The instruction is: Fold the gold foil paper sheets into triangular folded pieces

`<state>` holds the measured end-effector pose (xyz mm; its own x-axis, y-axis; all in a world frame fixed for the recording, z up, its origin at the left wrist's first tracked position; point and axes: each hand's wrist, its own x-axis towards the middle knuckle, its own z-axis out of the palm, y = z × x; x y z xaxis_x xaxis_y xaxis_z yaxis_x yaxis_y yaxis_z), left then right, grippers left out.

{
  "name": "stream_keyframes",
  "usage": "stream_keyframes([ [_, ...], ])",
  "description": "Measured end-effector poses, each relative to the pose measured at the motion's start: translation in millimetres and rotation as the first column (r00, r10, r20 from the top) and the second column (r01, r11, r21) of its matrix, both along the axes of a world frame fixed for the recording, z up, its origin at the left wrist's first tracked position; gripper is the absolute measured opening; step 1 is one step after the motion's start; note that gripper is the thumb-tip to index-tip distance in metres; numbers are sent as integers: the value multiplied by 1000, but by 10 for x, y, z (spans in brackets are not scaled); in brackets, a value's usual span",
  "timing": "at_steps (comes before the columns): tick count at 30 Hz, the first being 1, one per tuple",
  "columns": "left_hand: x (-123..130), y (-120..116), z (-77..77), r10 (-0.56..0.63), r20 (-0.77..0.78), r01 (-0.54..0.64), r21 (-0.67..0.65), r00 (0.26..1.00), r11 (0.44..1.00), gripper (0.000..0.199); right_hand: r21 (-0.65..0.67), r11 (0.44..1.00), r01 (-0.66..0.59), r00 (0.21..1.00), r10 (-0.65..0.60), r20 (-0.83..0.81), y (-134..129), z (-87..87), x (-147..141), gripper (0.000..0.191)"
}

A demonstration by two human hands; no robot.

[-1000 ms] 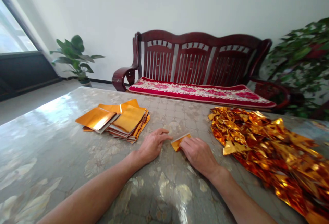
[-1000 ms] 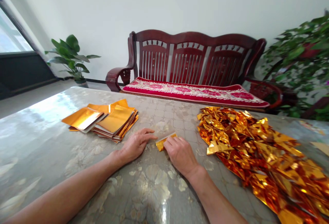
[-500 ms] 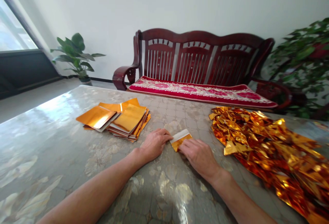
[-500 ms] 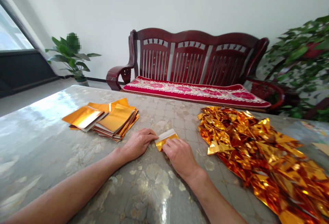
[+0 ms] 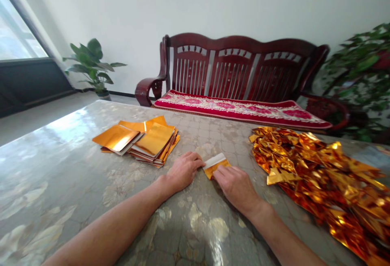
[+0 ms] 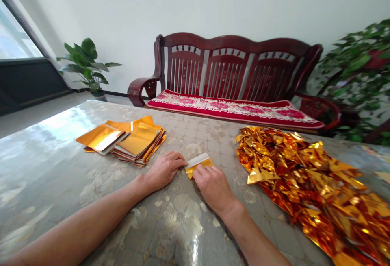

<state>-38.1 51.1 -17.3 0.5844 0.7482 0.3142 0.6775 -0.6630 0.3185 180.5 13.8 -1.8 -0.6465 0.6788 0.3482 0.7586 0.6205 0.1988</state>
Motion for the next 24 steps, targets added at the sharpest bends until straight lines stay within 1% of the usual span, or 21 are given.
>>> stream_keyframes([
  [4, -12, -7, 6, 1, 0, -1, -6, 1000, 1000, 35, 20, 1000, 18, 1000, -19, 16, -16, -2, -14, 17],
  [9, -26, -43, 39, -93, -19, 94, 6, 995, 996, 44, -14, 1000, 24, 999, -23, 42, -39, 41, -17, 16],
  [11, -23, -54, 52, -114, -24, 114, 2, 993, 993, 44, -11, 1000, 19, 998, -19, 58, -47, 58, -26, 16],
  [16, -2, -53, 71, -87, -42, 86, -11, 995, 996, 42, 48, 999, -9, 996, 4, 86, -56, 51, -59, 17],
  [19, 8, -49, 83, -96, -45, 96, -18, 994, 995, 37, 73, 997, -31, 997, 26, 69, -58, 22, -58, 17],
  [24, 22, -65, 108, -92, -43, 92, 0, 995, 996, 32, 91, 996, -23, 998, 18, 53, -56, -24, -51, 14],
])
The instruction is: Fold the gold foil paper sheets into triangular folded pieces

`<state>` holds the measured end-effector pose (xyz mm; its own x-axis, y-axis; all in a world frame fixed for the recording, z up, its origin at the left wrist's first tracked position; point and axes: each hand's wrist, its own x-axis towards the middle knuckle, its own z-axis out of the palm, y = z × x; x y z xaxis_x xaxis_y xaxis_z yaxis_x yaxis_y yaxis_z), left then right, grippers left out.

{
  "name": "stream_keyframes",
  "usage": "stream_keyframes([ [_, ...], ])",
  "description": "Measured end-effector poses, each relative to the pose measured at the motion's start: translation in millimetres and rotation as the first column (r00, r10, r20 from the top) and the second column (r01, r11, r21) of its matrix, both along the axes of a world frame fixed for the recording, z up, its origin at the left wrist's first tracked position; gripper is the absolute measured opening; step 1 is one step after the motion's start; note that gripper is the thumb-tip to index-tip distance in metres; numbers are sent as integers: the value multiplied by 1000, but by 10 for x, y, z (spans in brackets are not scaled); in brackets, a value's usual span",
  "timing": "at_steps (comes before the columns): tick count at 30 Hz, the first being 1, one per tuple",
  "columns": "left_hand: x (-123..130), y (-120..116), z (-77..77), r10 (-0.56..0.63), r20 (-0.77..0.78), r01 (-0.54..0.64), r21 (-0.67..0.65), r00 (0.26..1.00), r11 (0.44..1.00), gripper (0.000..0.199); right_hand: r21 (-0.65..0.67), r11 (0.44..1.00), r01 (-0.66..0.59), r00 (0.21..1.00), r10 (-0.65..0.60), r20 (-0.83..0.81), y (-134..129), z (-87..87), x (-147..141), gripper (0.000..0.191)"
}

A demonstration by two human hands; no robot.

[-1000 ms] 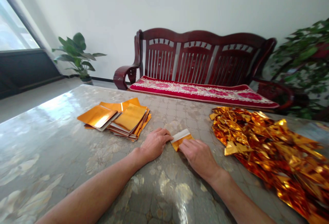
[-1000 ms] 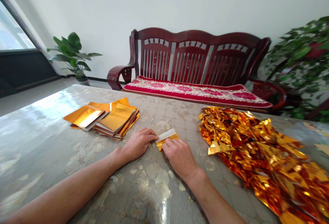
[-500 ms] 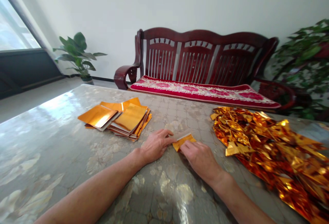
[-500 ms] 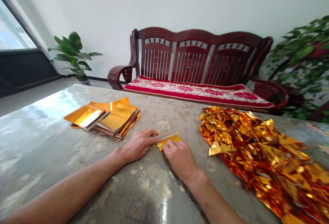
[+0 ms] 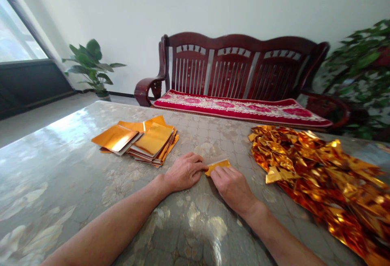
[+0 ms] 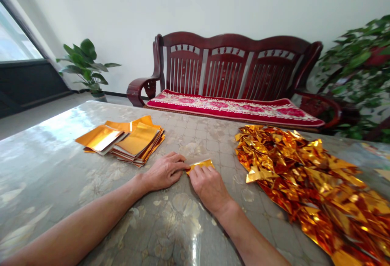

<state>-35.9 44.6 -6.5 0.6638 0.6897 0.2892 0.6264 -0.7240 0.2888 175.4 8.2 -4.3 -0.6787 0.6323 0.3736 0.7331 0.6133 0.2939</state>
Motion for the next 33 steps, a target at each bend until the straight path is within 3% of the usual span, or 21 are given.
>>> stream_keyframes([
  [10, 52, 7, -15, 9, -44, -8, 28, 999, 1000, 24, 14, 1000, 25, 981, -21, -193, 103, -80, 69, 19],
  [17, 142, -50, -92, 73, -81, -68, 65, 994, 996, 29, -166, 986, 31, 963, -74, -259, 21, -14, 92, 8],
  [23, 122, -31, -103, 109, 49, -107, -40, 993, 993, 23, -258, 965, 41, 955, -114, -274, -27, 51, 25, 10],
  [28, 106, -29, -58, 86, 89, -76, -111, 992, 991, 19, -251, 965, 77, 928, -161, -335, 48, -7, 13, 16],
  [33, 76, 4, -80, 125, 160, -94, -188, 979, 978, 26, -246, 965, 96, 916, -182, -358, 112, -61, 24, 24],
])
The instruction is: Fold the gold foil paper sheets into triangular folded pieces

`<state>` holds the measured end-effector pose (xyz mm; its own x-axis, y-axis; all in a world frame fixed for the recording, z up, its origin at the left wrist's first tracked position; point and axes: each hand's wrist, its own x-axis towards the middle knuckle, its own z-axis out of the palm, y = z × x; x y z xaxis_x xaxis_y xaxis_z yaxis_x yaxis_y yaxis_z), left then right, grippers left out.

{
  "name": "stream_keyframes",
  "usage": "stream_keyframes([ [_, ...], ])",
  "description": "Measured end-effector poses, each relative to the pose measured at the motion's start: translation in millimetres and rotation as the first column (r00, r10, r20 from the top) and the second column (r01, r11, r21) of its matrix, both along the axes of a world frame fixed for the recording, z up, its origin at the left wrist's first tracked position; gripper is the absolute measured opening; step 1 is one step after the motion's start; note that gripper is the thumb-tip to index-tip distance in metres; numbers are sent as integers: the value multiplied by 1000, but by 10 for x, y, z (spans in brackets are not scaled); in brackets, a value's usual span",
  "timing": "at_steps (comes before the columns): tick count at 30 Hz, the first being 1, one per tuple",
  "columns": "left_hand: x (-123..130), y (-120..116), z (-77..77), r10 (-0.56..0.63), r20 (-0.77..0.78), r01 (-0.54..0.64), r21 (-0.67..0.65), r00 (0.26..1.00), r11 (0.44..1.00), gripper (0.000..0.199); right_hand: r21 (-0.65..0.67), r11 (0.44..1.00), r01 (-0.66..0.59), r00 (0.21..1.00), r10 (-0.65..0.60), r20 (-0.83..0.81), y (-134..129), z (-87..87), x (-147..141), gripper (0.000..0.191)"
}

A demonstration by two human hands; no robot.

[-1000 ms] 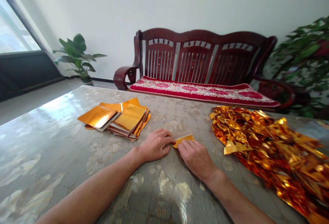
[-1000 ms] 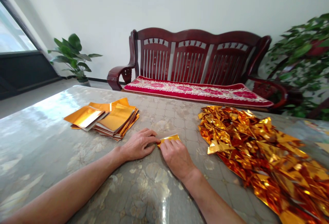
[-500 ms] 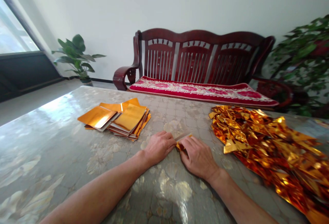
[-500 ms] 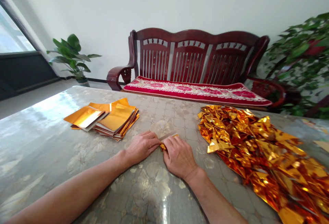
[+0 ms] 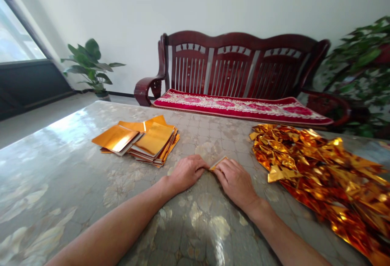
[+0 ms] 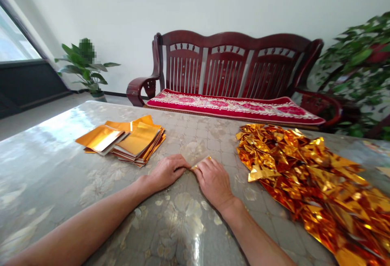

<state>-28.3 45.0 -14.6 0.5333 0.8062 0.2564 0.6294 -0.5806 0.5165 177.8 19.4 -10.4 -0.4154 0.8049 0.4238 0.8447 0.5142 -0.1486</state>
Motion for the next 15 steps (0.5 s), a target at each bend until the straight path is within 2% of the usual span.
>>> stream_keyframes([
  [7, -1, 20, -17, 5, 42, -4, -17, 999, 1000, 27, -12, 999, 31, 1000, -31, 0, 17, 0, -19, 23],
  [15, 24, 0, 58, 88, -24, -89, -51, 996, 995, 22, -51, 994, 92, 996, -93, -14, 47, -10, -40, 21],
])
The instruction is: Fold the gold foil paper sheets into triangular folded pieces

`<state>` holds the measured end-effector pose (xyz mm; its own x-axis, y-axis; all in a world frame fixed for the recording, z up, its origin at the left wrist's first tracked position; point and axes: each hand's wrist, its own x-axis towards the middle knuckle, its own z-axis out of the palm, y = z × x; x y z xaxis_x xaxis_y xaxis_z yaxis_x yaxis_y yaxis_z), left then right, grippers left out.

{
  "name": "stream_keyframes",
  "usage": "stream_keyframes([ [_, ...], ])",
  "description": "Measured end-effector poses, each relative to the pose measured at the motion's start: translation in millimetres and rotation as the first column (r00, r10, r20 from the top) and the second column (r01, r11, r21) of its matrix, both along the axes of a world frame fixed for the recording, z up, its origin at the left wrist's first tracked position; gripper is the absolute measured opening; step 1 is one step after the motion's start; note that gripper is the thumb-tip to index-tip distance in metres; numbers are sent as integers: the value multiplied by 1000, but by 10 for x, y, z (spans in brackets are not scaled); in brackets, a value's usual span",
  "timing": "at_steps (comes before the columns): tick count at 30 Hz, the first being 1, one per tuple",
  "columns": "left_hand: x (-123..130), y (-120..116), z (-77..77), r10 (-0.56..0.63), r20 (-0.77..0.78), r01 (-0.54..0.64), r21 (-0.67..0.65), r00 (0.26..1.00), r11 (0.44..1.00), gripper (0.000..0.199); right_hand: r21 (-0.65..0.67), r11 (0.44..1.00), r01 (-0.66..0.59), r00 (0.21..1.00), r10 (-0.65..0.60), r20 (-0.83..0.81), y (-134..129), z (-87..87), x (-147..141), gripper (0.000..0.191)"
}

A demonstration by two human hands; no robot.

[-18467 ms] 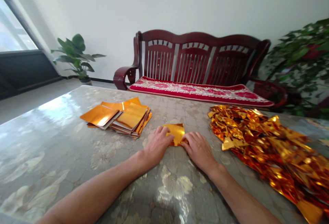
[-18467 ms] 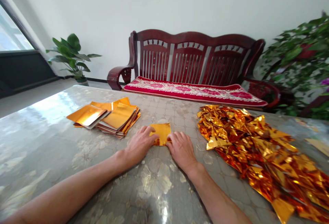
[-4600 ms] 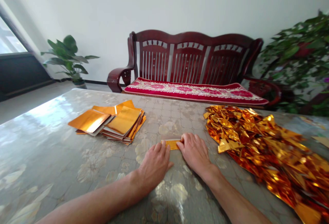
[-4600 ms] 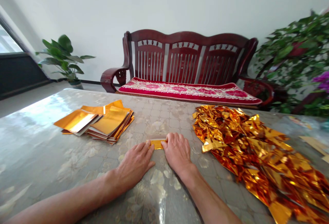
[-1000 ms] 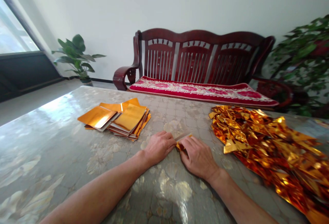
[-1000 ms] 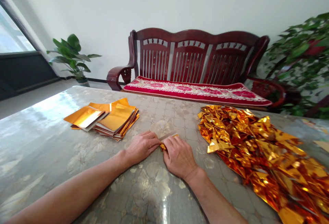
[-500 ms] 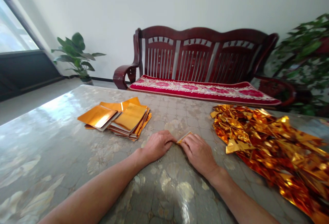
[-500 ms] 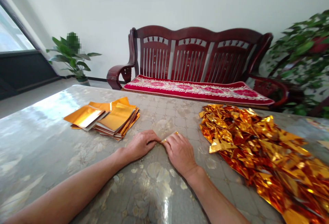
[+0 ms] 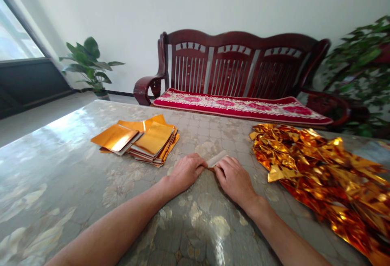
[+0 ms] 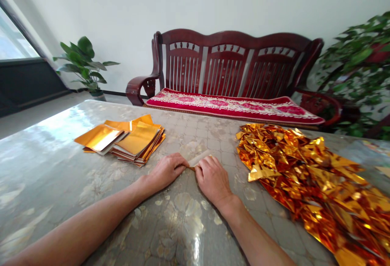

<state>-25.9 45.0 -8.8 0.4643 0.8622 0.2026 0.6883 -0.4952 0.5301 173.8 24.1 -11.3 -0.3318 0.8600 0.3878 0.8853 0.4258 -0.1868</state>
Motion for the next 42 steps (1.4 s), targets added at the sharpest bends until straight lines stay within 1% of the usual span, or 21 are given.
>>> stream_keyframes([
  [4, 8, -15, 22, 33, -40, -34, -11, 999, 999, 18, -9, 1000, 8, 1000, -8, -1, 14, -7, 2, 21],
  [9, 24, -23, 21, 58, -66, -58, 7, 996, 998, 17, -37, 999, 9, 1000, -9, -3, 35, -9, 0, 21],
  [17, 33, -19, 29, 64, -90, -64, 7, 994, 998, 15, -44, 999, 19, 1000, -19, -1, 40, -11, 9, 20],
  [29, 68, -38, 8, 78, -93, -76, 24, 993, 997, 10, -89, 996, 28, 1000, -28, 0, 60, 1, -1, 20],
  [35, 83, -44, 22, 89, -100, -88, 22, 991, 996, 13, -113, 992, 59, 998, -59, 2, 84, 7, 0, 21],
  [42, 111, -52, 31, 111, -156, -103, 53, 982, 993, 21, -80, 995, 62, 998, -62, 2, 90, -19, -4, 20],
])
